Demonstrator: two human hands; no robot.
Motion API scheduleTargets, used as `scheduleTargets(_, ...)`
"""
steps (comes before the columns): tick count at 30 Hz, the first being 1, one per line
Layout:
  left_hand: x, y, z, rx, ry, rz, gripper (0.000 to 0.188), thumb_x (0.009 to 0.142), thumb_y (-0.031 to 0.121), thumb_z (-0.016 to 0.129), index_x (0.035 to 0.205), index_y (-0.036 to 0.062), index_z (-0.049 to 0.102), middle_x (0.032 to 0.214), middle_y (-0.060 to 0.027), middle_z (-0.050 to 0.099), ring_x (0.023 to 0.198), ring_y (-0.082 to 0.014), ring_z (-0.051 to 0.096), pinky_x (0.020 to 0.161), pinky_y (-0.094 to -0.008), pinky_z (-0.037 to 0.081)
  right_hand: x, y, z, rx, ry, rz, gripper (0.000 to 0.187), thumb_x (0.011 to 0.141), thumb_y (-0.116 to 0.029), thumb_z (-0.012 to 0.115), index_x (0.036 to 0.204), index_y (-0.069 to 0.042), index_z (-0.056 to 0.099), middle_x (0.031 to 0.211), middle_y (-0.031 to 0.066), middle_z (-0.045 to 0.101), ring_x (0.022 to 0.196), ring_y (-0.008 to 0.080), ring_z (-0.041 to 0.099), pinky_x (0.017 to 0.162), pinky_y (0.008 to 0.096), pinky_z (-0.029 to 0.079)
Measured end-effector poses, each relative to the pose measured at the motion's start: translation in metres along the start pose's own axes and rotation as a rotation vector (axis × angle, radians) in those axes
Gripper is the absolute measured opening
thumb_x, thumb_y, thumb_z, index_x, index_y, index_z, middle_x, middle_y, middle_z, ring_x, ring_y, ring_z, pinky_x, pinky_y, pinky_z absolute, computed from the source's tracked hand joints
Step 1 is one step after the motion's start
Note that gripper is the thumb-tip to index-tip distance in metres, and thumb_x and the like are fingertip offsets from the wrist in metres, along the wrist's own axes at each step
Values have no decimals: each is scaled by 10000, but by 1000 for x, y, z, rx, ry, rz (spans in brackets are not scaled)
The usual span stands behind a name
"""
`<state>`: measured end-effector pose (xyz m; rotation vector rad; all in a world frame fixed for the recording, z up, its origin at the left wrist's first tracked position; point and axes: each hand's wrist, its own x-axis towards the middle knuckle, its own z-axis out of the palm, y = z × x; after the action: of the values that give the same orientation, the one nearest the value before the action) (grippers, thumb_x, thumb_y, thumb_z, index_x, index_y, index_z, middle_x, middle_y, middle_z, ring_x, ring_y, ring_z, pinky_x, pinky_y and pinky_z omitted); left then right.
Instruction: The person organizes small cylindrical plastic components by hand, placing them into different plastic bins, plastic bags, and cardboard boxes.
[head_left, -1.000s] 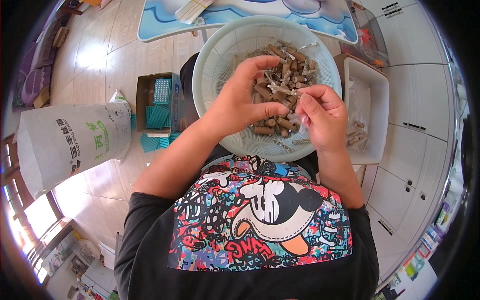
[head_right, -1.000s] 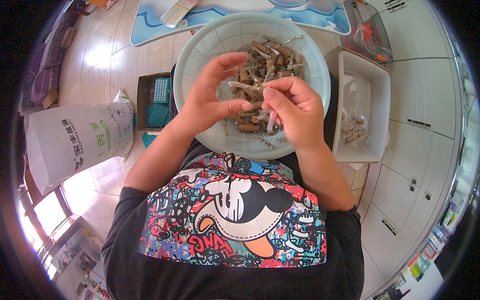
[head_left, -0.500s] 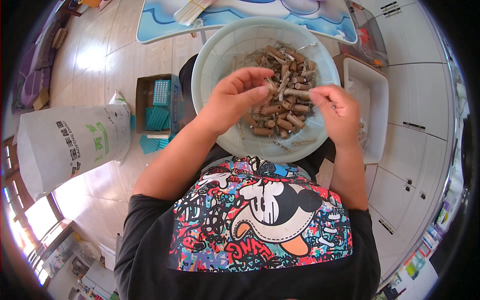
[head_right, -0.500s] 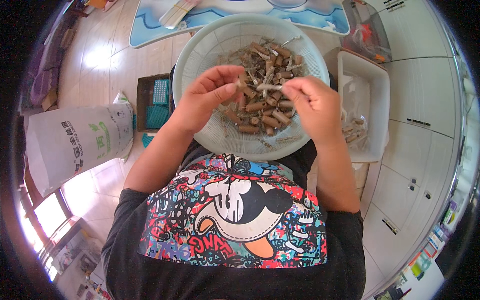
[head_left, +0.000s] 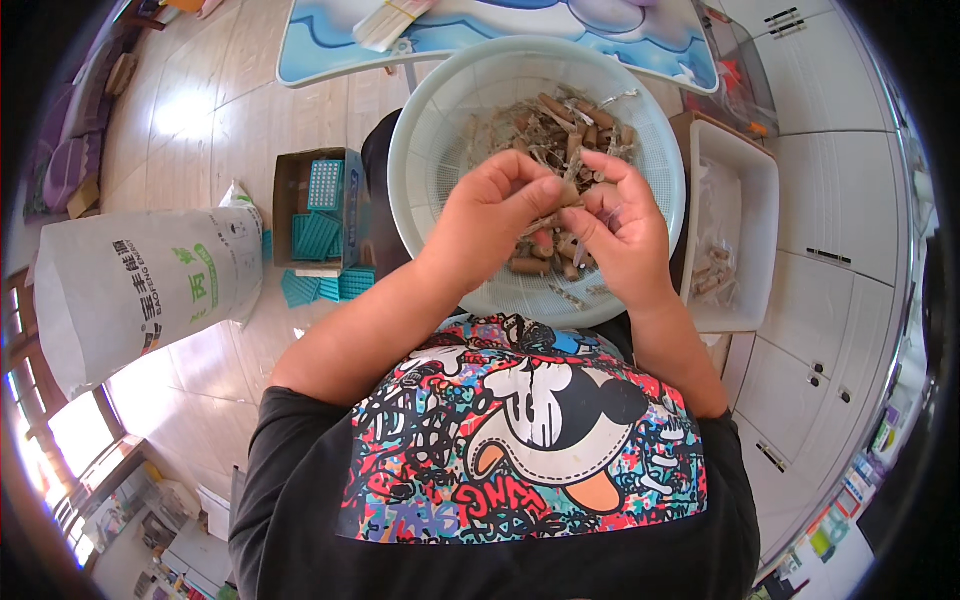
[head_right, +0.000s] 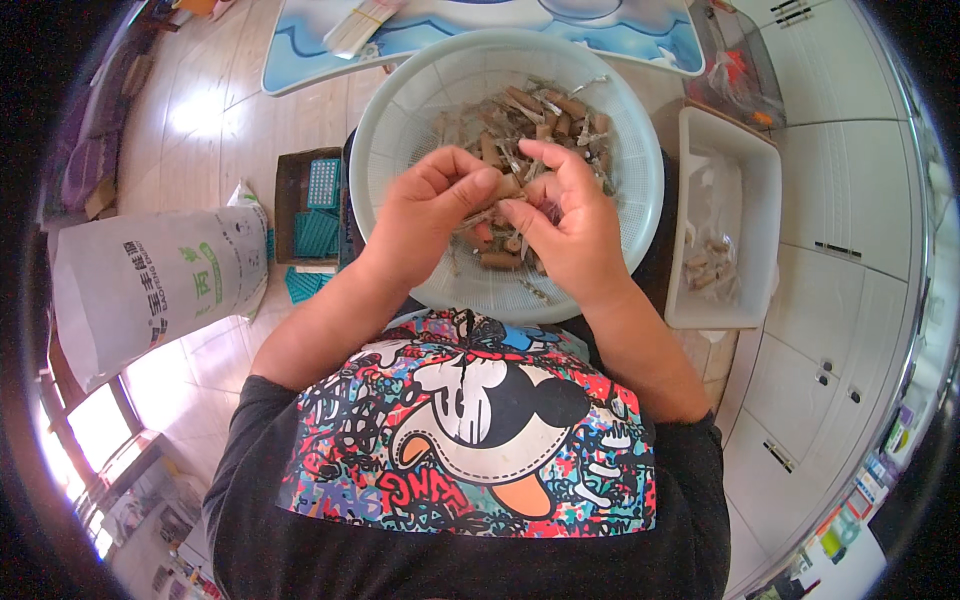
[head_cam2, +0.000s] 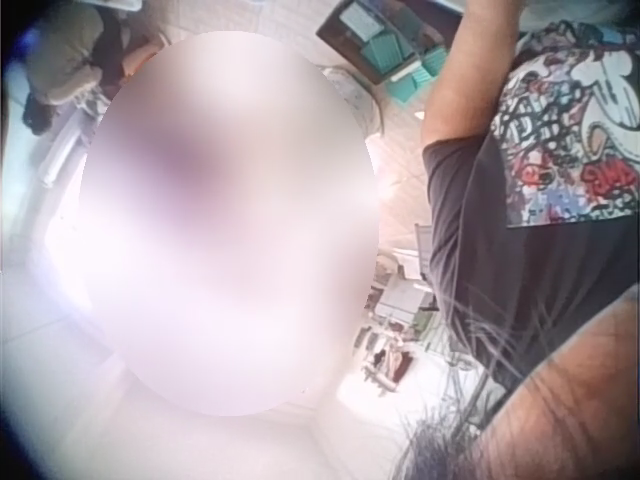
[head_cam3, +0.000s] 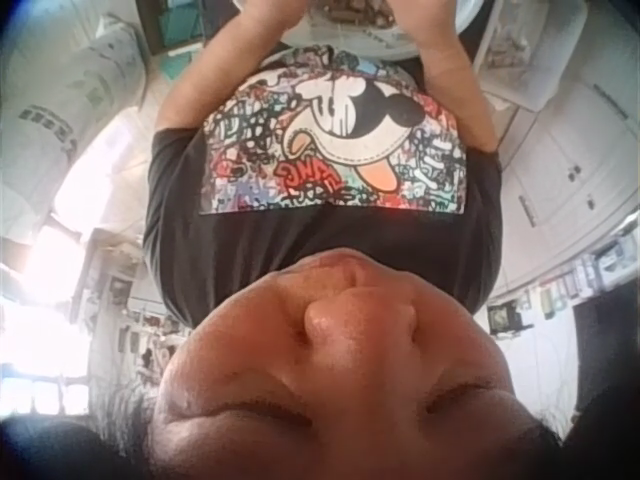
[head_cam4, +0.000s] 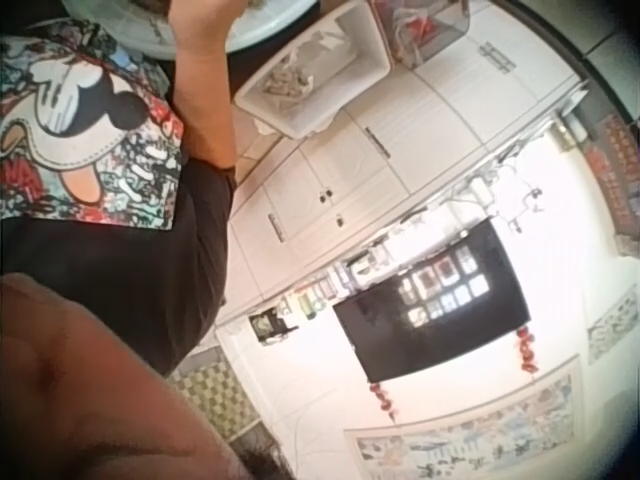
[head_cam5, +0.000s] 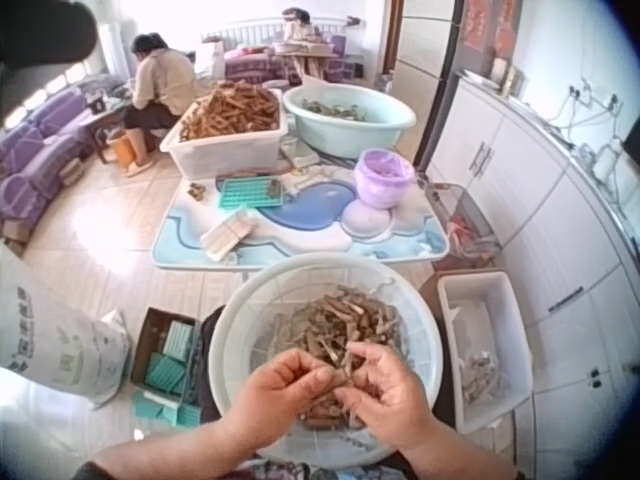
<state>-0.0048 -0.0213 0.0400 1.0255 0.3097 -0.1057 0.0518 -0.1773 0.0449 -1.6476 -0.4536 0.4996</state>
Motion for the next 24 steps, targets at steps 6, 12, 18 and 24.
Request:
scheduleTargets(6, -3, 4, 1, 48, -16, 23, 172, 838, 74, 561, 982, -3, 508, 916, -59, 571, 823, -105, 556, 683, -231, 486, 3, 2, 1, 155, -28, 62, 260, 810, -18, 578, 1059, 1, 507, 809, 9, 569, 713, 43, 519, 631, 169, 422)
scheduleTargets(12, -1, 8, -6, 63, -82, 21, 265, 800, 24, 595, 1043, -26, 500, 976, -79, 575, 886, -122, 556, 770, -244, 475, 6, -2, -1, 222, -47, 97, 232, 822, -27, 566, 1044, 8, 506, 857, 24, 571, 755, 52, 522, 660, 179, 424)
scheduleTargets(18, 36, 27, -50, 952, 394, 601, 369, 736, 173, 688, 1031, 16, 531, 936, -112, 578, 858, -207, 550, 736, -310, 454, 4, 2, -7, 218, 22, 59, 230, 818, -47, 581, 1031, 5, 511, 829, 10, 561, 711, 47, 509, 611, 169, 411)
scheduleTargets(24, 101, 78, -149, 1432, 1104, 576, 500, 697, 442, 656, 1016, 67, 570, 1083, -102, 518, 1041, -304, 442, 879, -401, 335, 2, 2, -4, 250, 67, 56, 233, 817, -55, 586, 1032, -1, 513, 829, 3, 550, 693, 44, 493, 586, 163, 396)
